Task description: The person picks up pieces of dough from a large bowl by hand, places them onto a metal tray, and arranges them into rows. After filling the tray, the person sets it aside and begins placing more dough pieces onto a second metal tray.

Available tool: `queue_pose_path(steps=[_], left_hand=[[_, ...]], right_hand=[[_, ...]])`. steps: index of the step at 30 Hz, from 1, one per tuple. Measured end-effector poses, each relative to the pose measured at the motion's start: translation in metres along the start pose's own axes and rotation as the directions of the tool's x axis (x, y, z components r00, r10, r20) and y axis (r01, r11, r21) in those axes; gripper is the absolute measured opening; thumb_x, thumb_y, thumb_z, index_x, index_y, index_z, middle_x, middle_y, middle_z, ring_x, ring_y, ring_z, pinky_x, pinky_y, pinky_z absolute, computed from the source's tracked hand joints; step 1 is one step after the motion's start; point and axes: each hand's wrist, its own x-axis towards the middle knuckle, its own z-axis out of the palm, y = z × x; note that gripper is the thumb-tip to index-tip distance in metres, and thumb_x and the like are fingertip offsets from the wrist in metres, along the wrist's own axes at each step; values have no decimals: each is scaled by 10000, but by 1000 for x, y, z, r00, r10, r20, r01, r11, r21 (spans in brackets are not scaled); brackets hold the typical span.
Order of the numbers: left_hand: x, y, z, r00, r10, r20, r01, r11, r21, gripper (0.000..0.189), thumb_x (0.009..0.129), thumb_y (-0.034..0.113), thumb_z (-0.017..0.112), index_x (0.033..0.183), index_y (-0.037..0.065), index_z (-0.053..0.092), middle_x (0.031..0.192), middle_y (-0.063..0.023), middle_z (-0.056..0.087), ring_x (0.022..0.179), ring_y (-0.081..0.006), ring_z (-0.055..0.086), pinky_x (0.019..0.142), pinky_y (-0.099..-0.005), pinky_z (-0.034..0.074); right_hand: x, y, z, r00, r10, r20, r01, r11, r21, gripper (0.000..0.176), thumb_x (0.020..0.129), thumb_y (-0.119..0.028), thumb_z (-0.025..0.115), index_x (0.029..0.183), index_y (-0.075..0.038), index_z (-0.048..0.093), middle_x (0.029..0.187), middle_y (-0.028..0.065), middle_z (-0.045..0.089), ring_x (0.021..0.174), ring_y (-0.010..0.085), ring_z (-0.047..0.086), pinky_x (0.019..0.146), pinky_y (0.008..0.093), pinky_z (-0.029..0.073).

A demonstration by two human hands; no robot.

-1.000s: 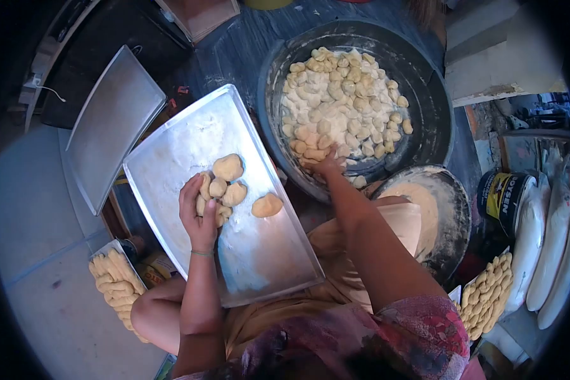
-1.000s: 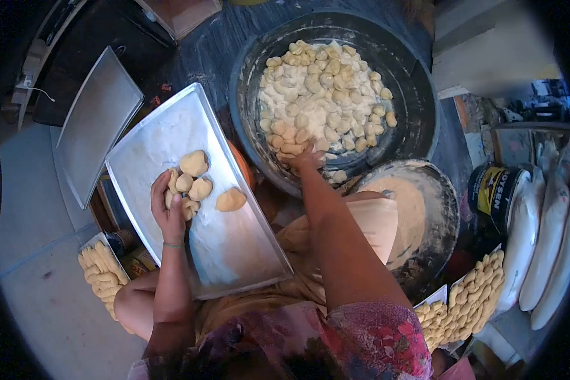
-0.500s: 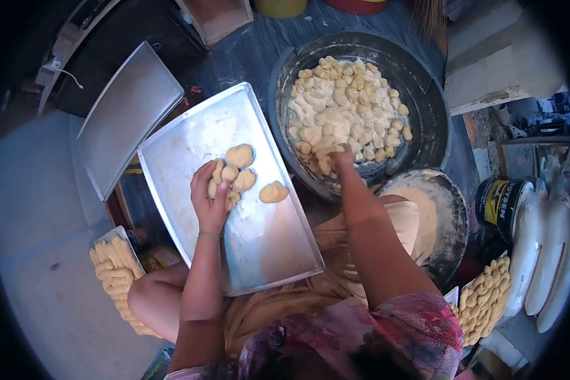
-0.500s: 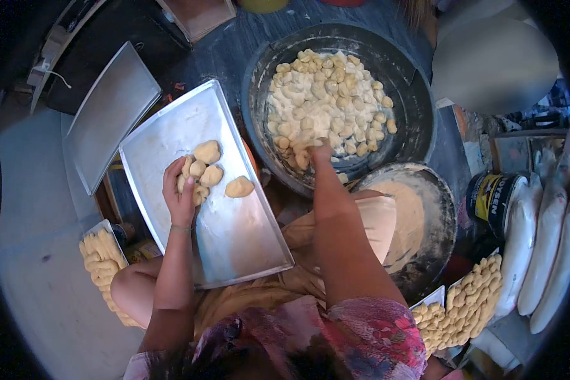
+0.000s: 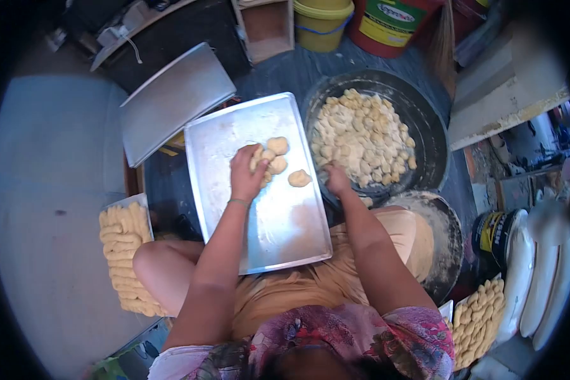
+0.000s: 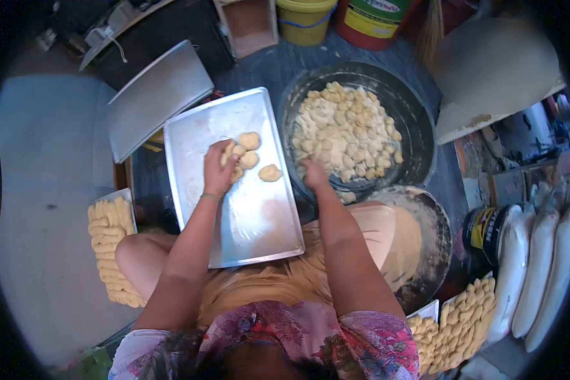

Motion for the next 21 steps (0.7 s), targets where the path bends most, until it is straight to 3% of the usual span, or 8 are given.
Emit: queue_pose_path(steps=[1,4,7,10,13,17,19,21], left_hand=[[0,0,-1,1000,-3,10,4,1000,-31,394,823,189,702,1174,32,617,1138,-179,615,1078,-366,569,958,-433,434],[-7,7,-12,987,-161,22,163,973,-166,344,852,122,675,1173,16,610,1150,-165,601,1088,-330,577,958,-405,452],[-28,-6,-23,939,-343,-35,309,883,-353,368,877,61,652,1231,5,573,1153,-131,583,1058,-223,569,931,-337,470],[-48,-16,-40,871,-476,-118,332,749,-574,422,896,40,640,1299,-13,523,1089,-89,557,985,-136,534,875,-278,477],[-56,-30,-55,870,-488,-68,375,745,-552,412,893,24,638,1289,-19,532,1075,-77,552,963,-137,540,861,-271,480],[-57,-51,-57,864,-501,53,408,635,-656,422,879,19,649,1287,-3,547,1123,-87,559,955,-148,559,846,-284,496],[-50,-40,-69,907,-420,45,408,844,-348,476,834,51,694,1287,10,554,1154,-112,537,960,-197,574,868,-309,494],[-41,-22,-79,957,-286,55,291,948,-129,500,812,78,717,1283,17,561,1162,-126,523,964,-227,578,880,-320,491]], right_hand=[[-6,-20,-9,998,60,26,-60,998,1,462,670,20,648,1112,-115,640,1230,178,517,1135,403,488,994,452,430],[-2,-28,-45,982,130,-139,-122,990,66,434,646,34,642,1053,-114,665,1205,167,531,1121,393,502,993,440,434],[0,-52,-92,903,52,-426,49,973,224,434,637,48,624,1042,-102,655,1186,149,527,1118,360,512,1004,402,427],[-19,-121,-144,871,-62,-487,300,852,429,441,632,40,615,1054,-84,631,1206,129,507,1143,320,510,1023,369,403],[-48,-201,-173,911,-157,-382,394,610,687,443,647,15,611,1081,-72,606,1238,124,488,1186,285,491,1053,359,369],[-63,-248,-132,792,-540,-287,594,569,568,521,706,-81,638,1224,-122,589,1317,150,474,1229,319,469,1088,393,348],[-73,-252,-90,810,-582,68,537,784,312,579,742,-144,674,1310,-174,565,1431,150,425,1275,349,438,1105,460,328],[-89,-252,-63,746,-659,93,665,744,-60,590,759,-172,688,1333,-195,555,1484,137,390,1292,360,430,1091,518,330]])
